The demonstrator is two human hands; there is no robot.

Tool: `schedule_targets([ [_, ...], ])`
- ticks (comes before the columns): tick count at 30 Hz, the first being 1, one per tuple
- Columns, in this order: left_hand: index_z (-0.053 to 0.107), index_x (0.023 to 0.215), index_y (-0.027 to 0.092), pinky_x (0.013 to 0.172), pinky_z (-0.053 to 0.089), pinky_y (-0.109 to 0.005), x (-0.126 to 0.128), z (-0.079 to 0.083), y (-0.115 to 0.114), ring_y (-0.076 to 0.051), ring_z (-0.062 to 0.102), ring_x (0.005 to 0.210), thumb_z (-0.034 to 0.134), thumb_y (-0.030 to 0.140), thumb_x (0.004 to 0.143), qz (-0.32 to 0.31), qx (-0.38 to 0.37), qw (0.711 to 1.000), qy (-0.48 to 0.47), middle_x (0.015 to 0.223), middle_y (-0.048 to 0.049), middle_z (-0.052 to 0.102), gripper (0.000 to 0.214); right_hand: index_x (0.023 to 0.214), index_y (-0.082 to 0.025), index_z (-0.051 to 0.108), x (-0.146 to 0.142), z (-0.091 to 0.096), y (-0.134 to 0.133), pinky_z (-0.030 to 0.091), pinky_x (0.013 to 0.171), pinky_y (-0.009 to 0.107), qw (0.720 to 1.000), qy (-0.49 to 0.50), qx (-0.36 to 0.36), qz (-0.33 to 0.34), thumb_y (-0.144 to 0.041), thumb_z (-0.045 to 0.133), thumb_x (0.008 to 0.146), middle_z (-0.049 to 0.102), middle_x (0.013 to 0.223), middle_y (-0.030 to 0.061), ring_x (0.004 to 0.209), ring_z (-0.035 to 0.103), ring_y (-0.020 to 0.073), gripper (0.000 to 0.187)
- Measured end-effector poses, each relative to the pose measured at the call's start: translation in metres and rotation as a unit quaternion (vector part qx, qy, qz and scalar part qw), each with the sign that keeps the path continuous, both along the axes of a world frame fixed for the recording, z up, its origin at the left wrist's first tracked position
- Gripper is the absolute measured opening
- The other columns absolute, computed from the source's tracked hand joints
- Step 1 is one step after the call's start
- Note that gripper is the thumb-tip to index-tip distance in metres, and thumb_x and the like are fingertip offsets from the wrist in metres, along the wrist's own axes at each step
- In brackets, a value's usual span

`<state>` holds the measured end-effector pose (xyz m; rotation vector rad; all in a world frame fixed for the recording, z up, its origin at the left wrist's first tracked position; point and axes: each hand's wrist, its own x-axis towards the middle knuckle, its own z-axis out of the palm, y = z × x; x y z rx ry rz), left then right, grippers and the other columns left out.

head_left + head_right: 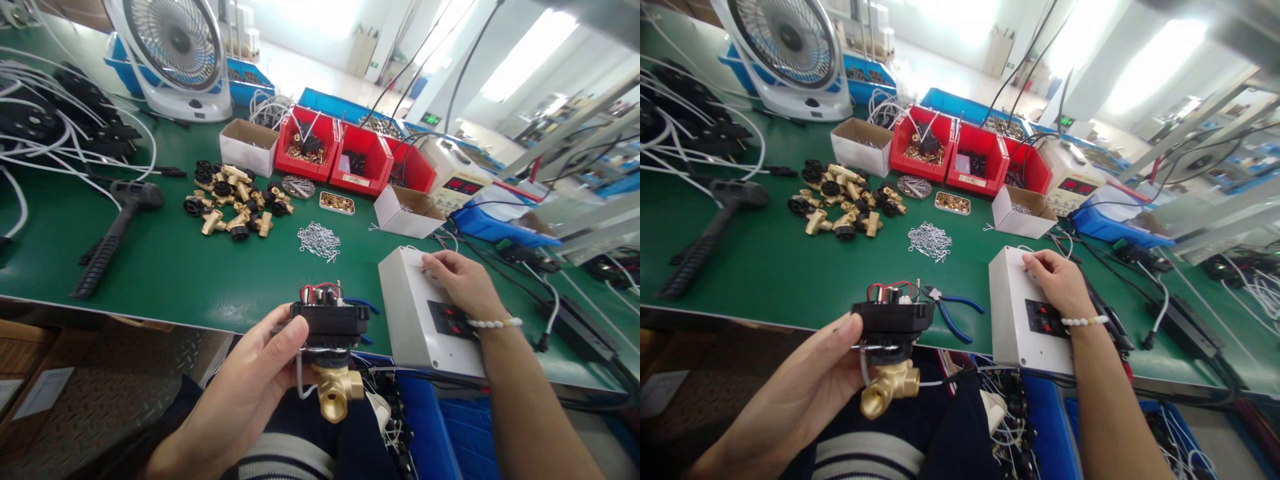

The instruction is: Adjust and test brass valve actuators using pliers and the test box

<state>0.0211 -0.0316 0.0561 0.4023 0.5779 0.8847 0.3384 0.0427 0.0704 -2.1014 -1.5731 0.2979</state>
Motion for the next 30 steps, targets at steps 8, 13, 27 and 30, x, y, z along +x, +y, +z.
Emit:
schedule_targets([
  [8, 0.068, 0.112, 0.015, 0.073, 0.058, -0.028, 0.003, -0.002, 0.001, -0.02, 0.072, 0.081, 0.062, 0.036, 0.091, 0.013, -0.051, 0.998, -0.021, 0.1, -0.0114, 0.074, 0.03, 0.068, -0.022, 0.063, 0.004, -0.002, 0.0, 0.04, 0.057, 0.03, 1.0, 0.004, 0.008, 0.004, -0.062, 0.056, 0.073, 0.063, 0.064, 0.0033, 0.059, 0.051, 0.0172, 0.041],
  [13, 0.072, 0.1, 0.013, 0.072, 0.059, -0.03, 0.002, 0.007, 0.0, -0.022, 0.074, 0.078, 0.055, 0.032, 0.095, 0.0, -0.107, 0.994, -0.031, 0.088, -0.0138, 0.076, 0.026, 0.063, -0.02, 0.063, 0.011, -0.008, 0.003, 0.045, 0.065, 0.032, 1.0, 0.017, 0.015, 0.006, -0.08, 0.043, 0.076, 0.066, 0.065, 0.0074, 0.063, 0.057, 0.0186, 0.065],
  [27, 0.076, 0.093, 0.009, 0.072, 0.061, -0.027, 0.002, 0.0, 0.001, -0.022, 0.076, 0.077, 0.045, 0.026, 0.1, 0.006, -0.11, 0.991, -0.076, 0.086, -0.0157, 0.078, 0.036, 0.068, -0.02, 0.066, 0.01, -0.007, 0.002, 0.048, 0.07, 0.035, 1.0, 0.021, 0.023, 0.005, -0.083, 0.047, 0.069, 0.067, 0.067, 0.0074, 0.066, 0.06, 0.0215, 0.067],
  [30, 0.076, 0.095, 0.01, 0.072, 0.06, -0.027, 0.003, -0.001, -0.001, -0.022, 0.075, 0.077, 0.049, 0.03, 0.098, 0.012, -0.095, 0.992, -0.082, 0.086, -0.0157, 0.078, 0.034, 0.074, -0.02, 0.066, 0.007, -0.005, 0.002, 0.048, 0.069, 0.035, 0.999, 0.022, 0.019, 0.015, -0.078, 0.052, 0.069, 0.071, 0.073, 0.008, 0.066, 0.061, 0.0212, 0.06],
])
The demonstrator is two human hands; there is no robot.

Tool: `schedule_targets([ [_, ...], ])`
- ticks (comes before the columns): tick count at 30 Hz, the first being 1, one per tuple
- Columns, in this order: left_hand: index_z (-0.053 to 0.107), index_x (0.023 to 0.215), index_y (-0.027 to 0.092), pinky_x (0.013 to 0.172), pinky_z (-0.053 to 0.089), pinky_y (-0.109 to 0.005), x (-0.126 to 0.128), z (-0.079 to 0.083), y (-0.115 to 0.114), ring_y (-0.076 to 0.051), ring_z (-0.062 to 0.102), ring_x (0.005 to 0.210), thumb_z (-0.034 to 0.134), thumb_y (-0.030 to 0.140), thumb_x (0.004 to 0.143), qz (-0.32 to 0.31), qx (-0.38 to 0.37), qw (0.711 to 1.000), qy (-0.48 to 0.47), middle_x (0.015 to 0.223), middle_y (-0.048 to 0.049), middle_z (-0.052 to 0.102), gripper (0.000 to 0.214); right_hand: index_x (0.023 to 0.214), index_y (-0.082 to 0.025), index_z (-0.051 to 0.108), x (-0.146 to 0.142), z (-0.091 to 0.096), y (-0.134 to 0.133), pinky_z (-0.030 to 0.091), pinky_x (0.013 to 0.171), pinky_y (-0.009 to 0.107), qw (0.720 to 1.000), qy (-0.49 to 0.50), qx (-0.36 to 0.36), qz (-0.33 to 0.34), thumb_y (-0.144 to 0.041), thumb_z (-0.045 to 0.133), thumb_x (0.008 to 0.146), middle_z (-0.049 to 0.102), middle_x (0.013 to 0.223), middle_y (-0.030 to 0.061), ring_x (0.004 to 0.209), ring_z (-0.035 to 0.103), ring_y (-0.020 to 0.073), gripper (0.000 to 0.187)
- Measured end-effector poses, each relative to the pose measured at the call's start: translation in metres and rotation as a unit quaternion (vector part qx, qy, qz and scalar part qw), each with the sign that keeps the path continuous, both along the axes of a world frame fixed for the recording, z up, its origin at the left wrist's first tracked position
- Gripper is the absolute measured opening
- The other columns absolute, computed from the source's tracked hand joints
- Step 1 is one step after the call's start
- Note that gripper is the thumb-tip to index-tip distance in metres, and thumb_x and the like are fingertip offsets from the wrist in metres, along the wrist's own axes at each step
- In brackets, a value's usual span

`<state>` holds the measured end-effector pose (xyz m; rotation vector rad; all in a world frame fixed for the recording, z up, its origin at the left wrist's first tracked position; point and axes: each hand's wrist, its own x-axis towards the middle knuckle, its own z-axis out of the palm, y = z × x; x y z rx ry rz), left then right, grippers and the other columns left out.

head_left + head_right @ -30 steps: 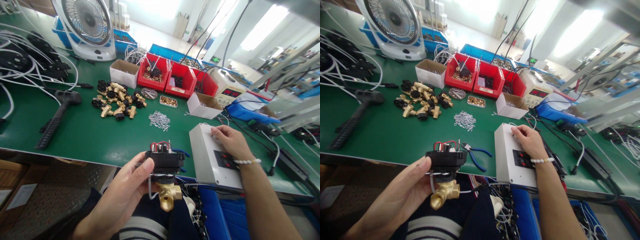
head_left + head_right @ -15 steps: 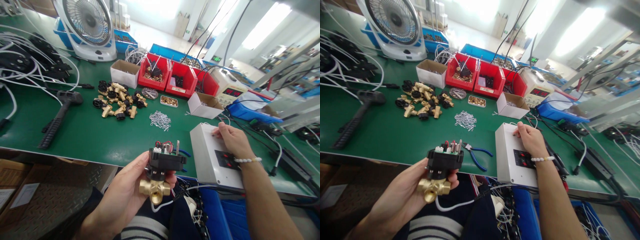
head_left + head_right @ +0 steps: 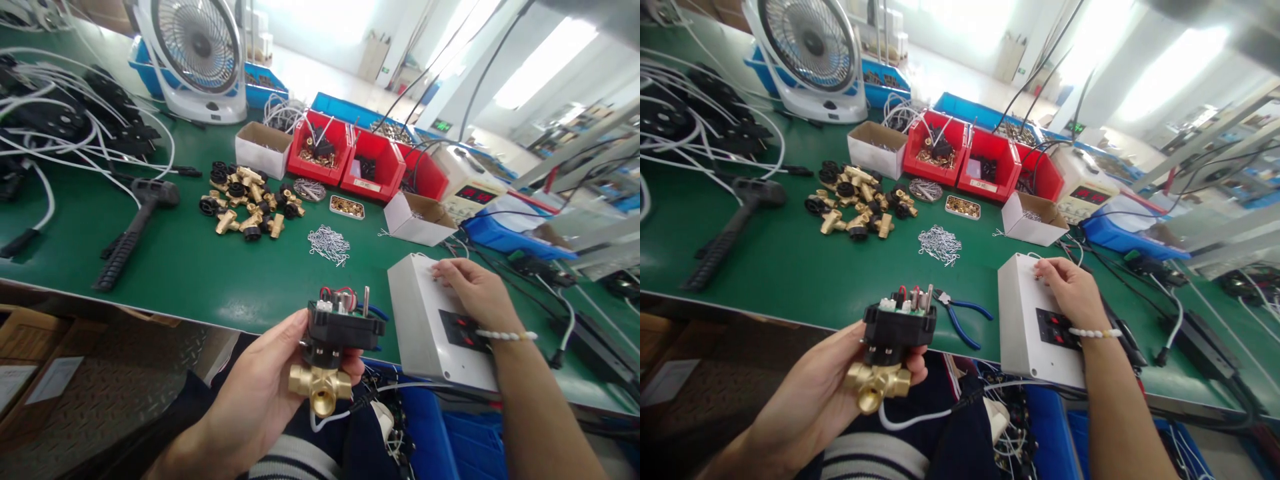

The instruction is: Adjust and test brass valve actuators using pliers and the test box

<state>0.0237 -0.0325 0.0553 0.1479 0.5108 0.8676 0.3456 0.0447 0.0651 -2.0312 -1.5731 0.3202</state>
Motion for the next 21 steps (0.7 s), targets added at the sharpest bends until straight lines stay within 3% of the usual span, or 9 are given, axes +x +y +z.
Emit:
schedule_targets([
  [21, 0.075, 0.098, 0.011, 0.071, 0.056, -0.026, 0.0027, 0.0027, -0.0029, -0.02, 0.073, 0.076, 0.053, 0.031, 0.096, 0.011, 0.033, 0.999, 0.022, 0.085, -0.0134, 0.077, 0.03, 0.074, -0.022, 0.065, -0.0012, 0.0027, -0.0011, 0.046, 0.062, 0.033, 1.0, -0.008, -0.011, 0.003, -0.053, 0.06, 0.072, 0.069, 0.07, 0.0034, 0.065, 0.06, 0.0211, 0.032],
])
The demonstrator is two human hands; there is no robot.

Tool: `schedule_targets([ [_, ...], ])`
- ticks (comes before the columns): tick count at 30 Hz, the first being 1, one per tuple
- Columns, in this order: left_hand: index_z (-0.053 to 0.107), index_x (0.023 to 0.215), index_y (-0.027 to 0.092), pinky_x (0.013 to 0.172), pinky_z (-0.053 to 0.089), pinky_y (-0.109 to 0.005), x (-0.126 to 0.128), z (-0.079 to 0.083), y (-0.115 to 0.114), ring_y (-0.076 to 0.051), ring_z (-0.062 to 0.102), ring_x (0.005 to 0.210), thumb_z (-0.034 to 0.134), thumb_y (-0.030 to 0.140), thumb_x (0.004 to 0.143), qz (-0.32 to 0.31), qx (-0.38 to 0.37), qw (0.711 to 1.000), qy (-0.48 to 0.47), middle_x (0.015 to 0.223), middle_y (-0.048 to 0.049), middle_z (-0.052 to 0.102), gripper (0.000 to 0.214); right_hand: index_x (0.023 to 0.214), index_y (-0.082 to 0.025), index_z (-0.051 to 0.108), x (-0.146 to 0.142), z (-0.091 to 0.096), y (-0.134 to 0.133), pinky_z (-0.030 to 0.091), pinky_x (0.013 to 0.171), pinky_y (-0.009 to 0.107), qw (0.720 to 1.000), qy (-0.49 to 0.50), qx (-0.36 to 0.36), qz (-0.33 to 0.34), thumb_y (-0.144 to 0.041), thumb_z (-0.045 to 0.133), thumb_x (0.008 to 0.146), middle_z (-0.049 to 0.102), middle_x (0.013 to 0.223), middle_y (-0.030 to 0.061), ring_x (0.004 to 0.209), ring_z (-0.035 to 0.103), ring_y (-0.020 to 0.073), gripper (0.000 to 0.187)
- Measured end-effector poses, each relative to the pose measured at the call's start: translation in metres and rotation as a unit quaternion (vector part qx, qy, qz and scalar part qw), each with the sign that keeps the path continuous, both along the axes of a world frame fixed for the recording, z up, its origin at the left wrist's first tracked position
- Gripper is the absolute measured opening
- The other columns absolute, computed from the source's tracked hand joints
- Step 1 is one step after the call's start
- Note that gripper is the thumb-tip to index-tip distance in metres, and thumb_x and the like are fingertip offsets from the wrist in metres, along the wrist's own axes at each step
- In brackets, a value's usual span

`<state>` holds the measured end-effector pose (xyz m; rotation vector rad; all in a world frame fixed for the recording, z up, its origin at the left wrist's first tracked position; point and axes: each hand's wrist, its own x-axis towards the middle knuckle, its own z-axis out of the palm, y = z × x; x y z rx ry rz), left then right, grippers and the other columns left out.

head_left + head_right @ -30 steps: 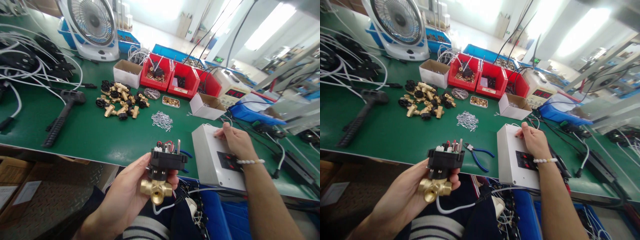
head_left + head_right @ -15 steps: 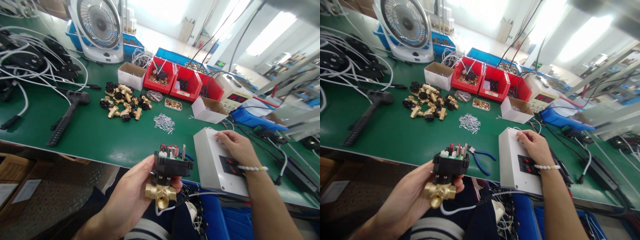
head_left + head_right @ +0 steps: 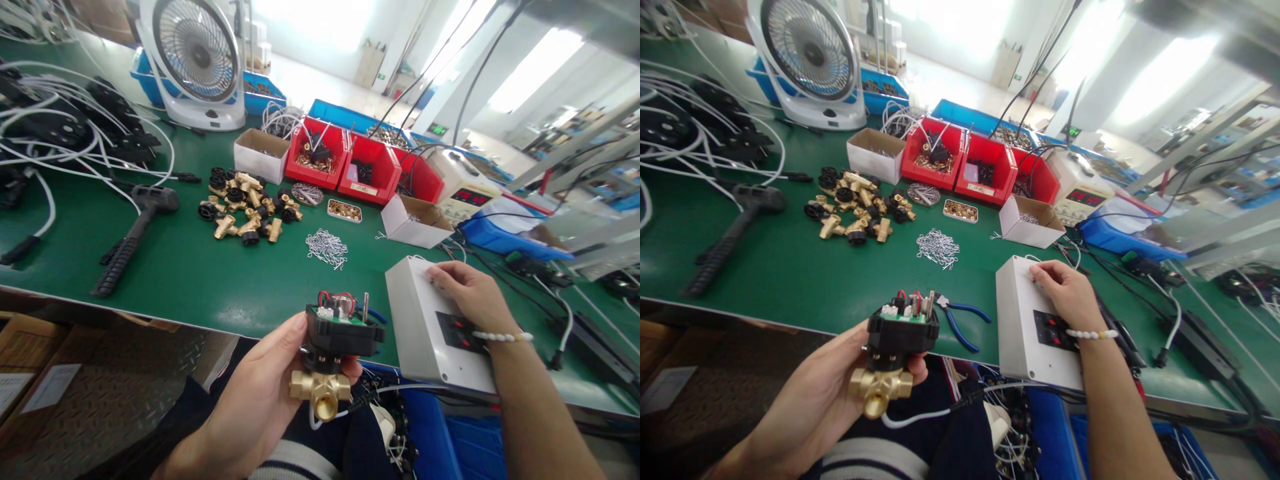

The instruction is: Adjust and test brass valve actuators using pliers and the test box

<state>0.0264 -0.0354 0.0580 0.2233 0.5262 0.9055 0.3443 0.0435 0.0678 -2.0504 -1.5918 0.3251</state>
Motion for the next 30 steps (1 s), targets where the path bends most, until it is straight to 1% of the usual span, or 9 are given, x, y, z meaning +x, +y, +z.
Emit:
schedule_targets([
  [4, 0.074, 0.102, 0.012, 0.071, 0.057, -0.026, 0.0, 0.0, 0.0, -0.02, 0.073, 0.076, 0.05, 0.032, 0.098, 0.0, -0.011, 1.0, -0.004, 0.085, -0.0135, 0.077, 0.032, 0.074, -0.022, 0.066, -0.003, 0.002, 0.0, 0.046, 0.064, 0.033, 1.0, 0.008, -0.006, -0.008, -0.05, 0.062, 0.07, 0.068, 0.07, 0.0028, 0.065, 0.059, 0.0207, 0.028],
  [9, 0.075, 0.098, 0.01, 0.071, 0.057, -0.027, -0.001, -0.002, 0.001, -0.021, 0.074, 0.077, 0.049, 0.032, 0.098, -0.004, -0.021, 1.0, 0.003, 0.084, -0.0152, 0.077, 0.034, 0.073, -0.022, 0.067, -0.004, 0.002, -0.001, 0.046, 0.063, 0.033, 1.0, 0.009, -0.005, -0.011, -0.047, 0.064, 0.069, 0.068, 0.067, 0.002, 0.064, 0.059, 0.02, 0.026],
  [15, 0.074, 0.098, 0.009, 0.073, 0.058, -0.03, 0.0, -0.002, 0.0, -0.022, 0.074, 0.076, 0.053, 0.03, 0.096, -0.002, -0.048, 0.999, -0.004, 0.086, -0.0157, 0.077, 0.03, 0.072, -0.023, 0.066, -0.006, 0.003, -0.001, 0.046, 0.064, 0.034, 1.0, 0.01, -0.009, -0.019, -0.046, 0.064, 0.068, 0.068, 0.068, 0.0021, 0.064, 0.059, 0.0203, 0.024],
  [19, 0.074, 0.099, 0.009, 0.072, 0.059, -0.029, 0.0, -0.003, -0.001, -0.021, 0.074, 0.076, 0.057, 0.03, 0.094, 0.0, -0.054, 0.998, -0.01, 0.086, -0.0152, 0.077, 0.028, 0.072, -0.023, 0.066, -0.009, 0.005, -0.001, 0.045, 0.064, 0.034, 0.999, 0.009, -0.014, -0.029, -0.047, 0.063, 0.066, 0.067, 0.067, 0.0024, 0.065, 0.058, 0.0208, 0.026],
  [22, 0.074, 0.1, 0.009, 0.07, 0.059, -0.028, 0.0, -0.004, 0.0, -0.021, 0.075, 0.075, 0.052, 0.03, 0.097, 0.0, -0.054, 0.998, -0.011, 0.086, -0.0155, 0.077, 0.031, 0.072, -0.021, 0.066, -0.011, 0.006, -0.001, 0.044, 0.065, 0.034, 0.999, 0.009, -0.02, -0.034, -0.049, 0.062, 0.064, 0.067, 0.068, 0.0039, 0.066, 0.057, 0.0215, 0.029],
  [25, 0.074, 0.1, 0.009, 0.071, 0.059, -0.028, 0.0, -0.003, 0.001, -0.021, 0.075, 0.076, 0.047, 0.028, 0.099, -0.001, -0.057, 0.998, -0.007, 0.086, -0.0156, 0.077, 0.033, 0.073, -0.02, 0.066, -0.012, 0.007, -0.001, 0.044, 0.065, 0.035, 0.999, 0.007, -0.02, -0.032, -0.05, 0.062, 0.064, 0.068, 0.069, 0.0048, 0.067, 0.057, 0.0217, 0.031],
  [30, 0.074, 0.099, 0.009, 0.072, 0.059, -0.028, 0.001, -0.002, 0.001, -0.021, 0.075, 0.076, 0.046, 0.028, 0.1, 0.002, -0.058, 0.998, -0.006, 0.086, -0.0155, 0.077, 0.034, 0.073, -0.02, 0.066, -0.01, 0.007, -0.001, 0.044, 0.066, 0.035, 0.999, 0.008, -0.02, -0.025, -0.052, 0.063, 0.065, 0.068, 0.069, 0.0055, 0.066, 0.056, 0.0218, 0.033],
])
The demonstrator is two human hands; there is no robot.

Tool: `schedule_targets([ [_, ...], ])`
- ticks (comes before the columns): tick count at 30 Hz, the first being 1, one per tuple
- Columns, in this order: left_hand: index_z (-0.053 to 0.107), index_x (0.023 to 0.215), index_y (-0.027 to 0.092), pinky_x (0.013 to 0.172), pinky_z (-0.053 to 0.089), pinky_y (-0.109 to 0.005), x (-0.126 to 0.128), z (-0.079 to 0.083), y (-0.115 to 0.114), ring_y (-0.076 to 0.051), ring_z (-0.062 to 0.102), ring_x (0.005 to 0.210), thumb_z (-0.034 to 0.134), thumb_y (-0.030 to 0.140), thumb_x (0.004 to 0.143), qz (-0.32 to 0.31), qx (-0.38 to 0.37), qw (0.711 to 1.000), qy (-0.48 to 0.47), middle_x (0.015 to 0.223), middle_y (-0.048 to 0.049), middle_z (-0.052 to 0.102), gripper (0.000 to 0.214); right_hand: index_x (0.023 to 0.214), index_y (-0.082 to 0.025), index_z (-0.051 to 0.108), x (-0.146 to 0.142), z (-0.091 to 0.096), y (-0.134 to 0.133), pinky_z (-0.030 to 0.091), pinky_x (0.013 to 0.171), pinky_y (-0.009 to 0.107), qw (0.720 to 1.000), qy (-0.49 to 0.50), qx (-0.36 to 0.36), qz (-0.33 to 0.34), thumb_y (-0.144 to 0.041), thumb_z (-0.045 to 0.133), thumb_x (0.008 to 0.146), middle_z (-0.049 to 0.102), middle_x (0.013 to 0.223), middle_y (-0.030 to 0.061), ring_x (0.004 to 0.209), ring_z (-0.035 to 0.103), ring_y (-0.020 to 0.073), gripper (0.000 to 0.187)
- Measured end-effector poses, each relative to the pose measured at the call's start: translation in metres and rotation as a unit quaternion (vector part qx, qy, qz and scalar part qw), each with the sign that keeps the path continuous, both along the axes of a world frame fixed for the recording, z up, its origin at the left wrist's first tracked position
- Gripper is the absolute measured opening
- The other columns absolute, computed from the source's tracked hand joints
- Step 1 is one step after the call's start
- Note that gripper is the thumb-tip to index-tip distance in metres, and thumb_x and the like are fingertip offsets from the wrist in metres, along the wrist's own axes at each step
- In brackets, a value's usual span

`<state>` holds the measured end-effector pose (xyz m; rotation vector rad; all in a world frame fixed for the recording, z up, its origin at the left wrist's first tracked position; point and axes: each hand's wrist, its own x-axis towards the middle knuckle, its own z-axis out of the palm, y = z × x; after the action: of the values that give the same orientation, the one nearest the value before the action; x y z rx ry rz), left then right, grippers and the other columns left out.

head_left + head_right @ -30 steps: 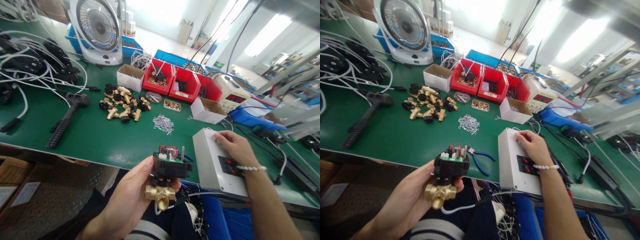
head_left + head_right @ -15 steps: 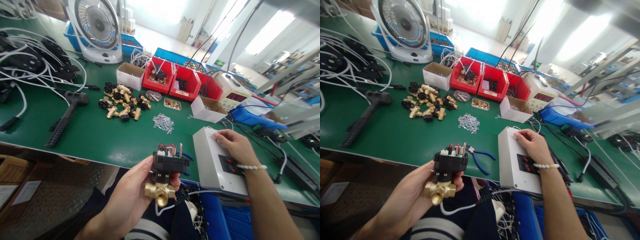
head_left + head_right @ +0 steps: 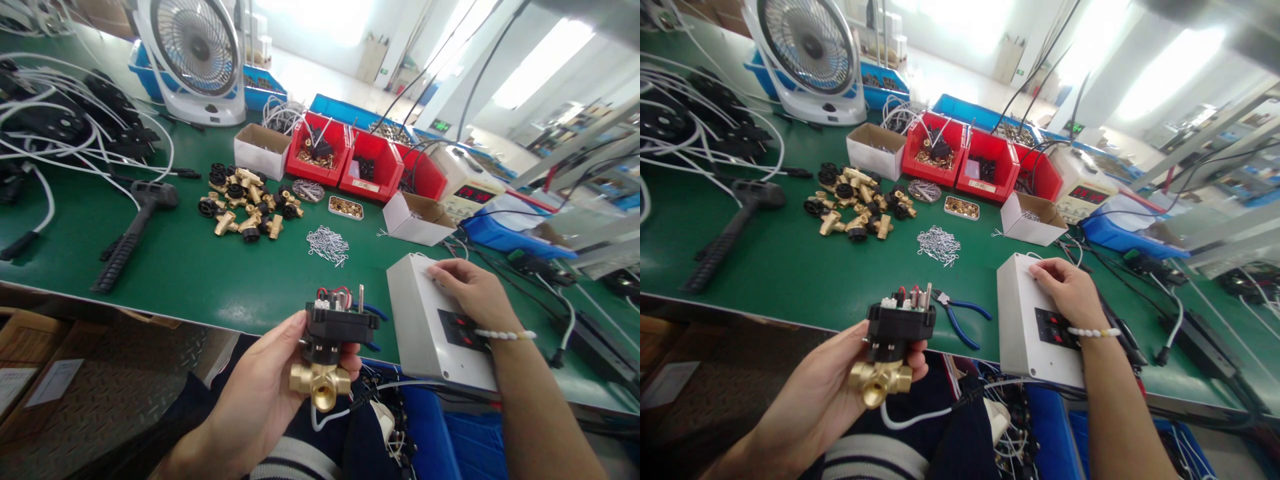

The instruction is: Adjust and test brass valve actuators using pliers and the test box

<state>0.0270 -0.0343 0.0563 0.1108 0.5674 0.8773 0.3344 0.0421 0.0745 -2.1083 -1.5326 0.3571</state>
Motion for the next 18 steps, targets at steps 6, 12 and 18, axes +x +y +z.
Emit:
schedule_targets([
  [6, 0.073, 0.102, 0.009, 0.071, 0.059, -0.028, -0.0006, -0.0021, -0.0015, -0.022, 0.075, 0.076, 0.051, 0.032, 0.098, -0.004, 0.007, 1.0, -0.003, 0.087, -0.0162, 0.077, 0.032, 0.074, -0.02, 0.066, 0.003, -0.003, 0.0006, 0.045, 0.068, 0.037, 1.0, -0.001, 0.003, 0.002, -0.058, 0.064, 0.065, 0.068, 0.07, 0.0061, 0.067, 0.057, 0.0227, 0.039],
  [12, 0.074, 0.1, 0.01, 0.07, 0.059, -0.028, 0.0001, 0.0, 0.0012, -0.021, 0.075, 0.076, 0.046, 0.028, 0.099, -0.001, 0.005, 1.0, -0.002, 0.085, -0.0152, 0.077, 0.033, 0.073, -0.02, 0.066, 0.0017, -0.0018, 0.0, 0.045, 0.067, 0.036, 1.0, -0.005, 0.002, 0.001, -0.059, 0.063, 0.064, 0.068, 0.069, 0.0059, 0.066, 0.057, 0.0224, 0.04],
  [18, 0.075, 0.096, 0.009, 0.07, 0.059, -0.028, -0.0004, 0.0004, 0.0019, -0.021, 0.074, 0.075, 0.047, 0.03, 0.099, -0.004, 0.013, 1.0, 0.001, 0.084, -0.0154, 0.077, 0.035, 0.072, -0.021, 0.065, -0.001, -0.0004, 0.0001, 0.044, 0.065, 0.036, 1.0, -0.01, -0.003, -0.005, -0.058, 0.062, 0.062, 0.066, 0.068, 0.0055, 0.065, 0.056, 0.0222, 0.038],
])
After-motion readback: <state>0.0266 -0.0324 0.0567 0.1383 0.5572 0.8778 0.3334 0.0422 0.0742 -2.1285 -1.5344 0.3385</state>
